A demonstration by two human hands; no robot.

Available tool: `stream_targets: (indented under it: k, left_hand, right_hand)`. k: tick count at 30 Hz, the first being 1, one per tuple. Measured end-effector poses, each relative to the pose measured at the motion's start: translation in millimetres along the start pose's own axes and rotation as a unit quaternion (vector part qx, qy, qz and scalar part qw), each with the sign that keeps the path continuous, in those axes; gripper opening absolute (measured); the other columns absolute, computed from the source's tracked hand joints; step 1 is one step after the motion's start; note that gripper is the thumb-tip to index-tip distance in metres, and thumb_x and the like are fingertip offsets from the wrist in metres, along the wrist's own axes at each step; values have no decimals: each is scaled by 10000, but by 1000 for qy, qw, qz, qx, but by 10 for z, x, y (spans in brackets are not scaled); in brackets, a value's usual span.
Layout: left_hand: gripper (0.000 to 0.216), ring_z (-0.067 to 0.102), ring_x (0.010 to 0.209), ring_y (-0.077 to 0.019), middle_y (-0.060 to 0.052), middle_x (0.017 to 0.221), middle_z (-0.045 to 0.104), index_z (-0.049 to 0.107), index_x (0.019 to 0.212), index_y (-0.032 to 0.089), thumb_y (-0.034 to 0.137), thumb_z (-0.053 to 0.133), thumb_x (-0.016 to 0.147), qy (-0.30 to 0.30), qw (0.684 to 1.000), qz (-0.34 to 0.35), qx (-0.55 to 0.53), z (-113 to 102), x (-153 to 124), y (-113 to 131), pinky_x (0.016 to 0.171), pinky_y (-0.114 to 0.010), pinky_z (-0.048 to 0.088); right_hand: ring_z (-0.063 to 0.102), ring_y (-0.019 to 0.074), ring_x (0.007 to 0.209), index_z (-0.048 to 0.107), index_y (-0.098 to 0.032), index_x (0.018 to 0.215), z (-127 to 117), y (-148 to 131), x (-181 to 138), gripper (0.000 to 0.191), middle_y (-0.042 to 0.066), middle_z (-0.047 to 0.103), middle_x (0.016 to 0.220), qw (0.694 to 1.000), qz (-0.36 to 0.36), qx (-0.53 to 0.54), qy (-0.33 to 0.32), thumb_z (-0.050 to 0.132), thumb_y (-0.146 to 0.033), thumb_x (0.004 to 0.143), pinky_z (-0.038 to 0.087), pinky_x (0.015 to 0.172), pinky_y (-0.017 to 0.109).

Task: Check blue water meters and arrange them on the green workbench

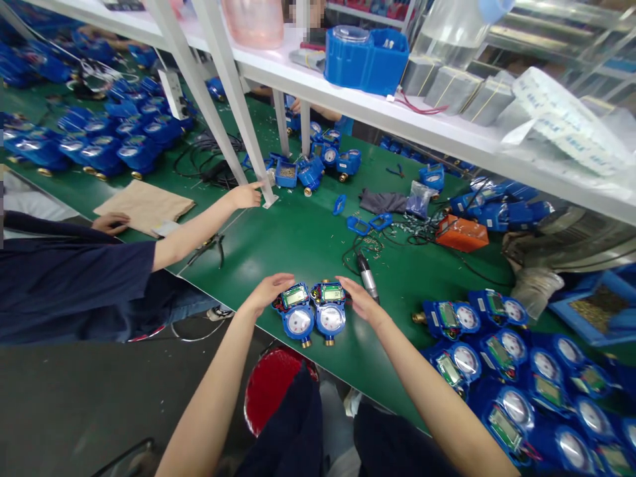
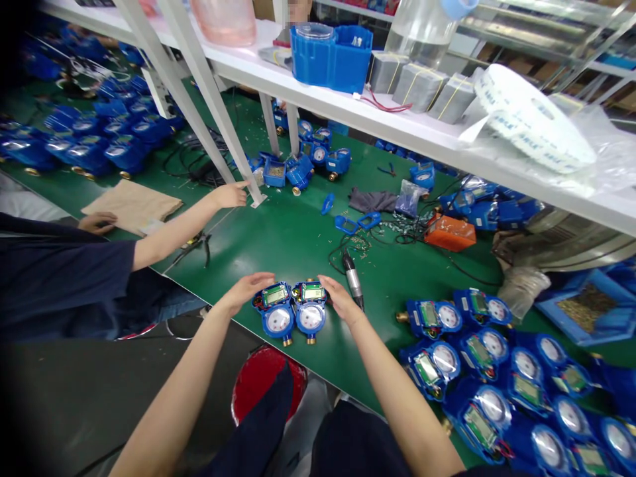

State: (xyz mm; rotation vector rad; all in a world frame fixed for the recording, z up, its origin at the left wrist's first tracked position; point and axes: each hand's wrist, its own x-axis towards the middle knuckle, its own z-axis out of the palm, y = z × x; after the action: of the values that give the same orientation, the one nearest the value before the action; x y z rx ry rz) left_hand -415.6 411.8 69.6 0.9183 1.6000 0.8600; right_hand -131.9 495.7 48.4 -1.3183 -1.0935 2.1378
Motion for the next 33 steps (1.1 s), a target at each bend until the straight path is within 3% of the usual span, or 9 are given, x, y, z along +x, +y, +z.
stream_targets:
  k: [3,10,20,33]
  left_hand:
    - [278,662,918,-193,-64,971,708,672,967,124,371,680,838,-47,999,-23,15,116,194,0,908,-415,502]
    - [221,642,825,-164,-35,895,667,640,971,119,313,656,866,-16,997,-53,52,230,316,-213,816,-378,530]
    - [231,641,850,-171,-42,928,669,646,971,124,329,654,866,14,995,-61,78,276,324,-220,826,-384,527]
    - [228,644,857,-172,-45,936,670,640,986,122,320,647,873,11,996,-65,58,287,325,-236,830,-387,531]
  right_hand:
    - [609,200,1040,633,-245,1185,-9,-52,14,483,40,674,1154,999,6,-9,-30,706,-481,770,477,921,329]
    - [622,178,1011,589,-281,1252,-119,28,-7,539,37,659,1186,999,7,-3,-52,739,-423,755,504,863,298]
    - [632,177,973,613,-270,1215,-148,70,49,523,42,669,1157,999,5,-3,-47,756,-410,732,523,813,294]
    - [638,164,946,607,-263,1222,-166,118,84,528,43,664,1168,999,3,6,-48,759,-396,735,519,802,281]
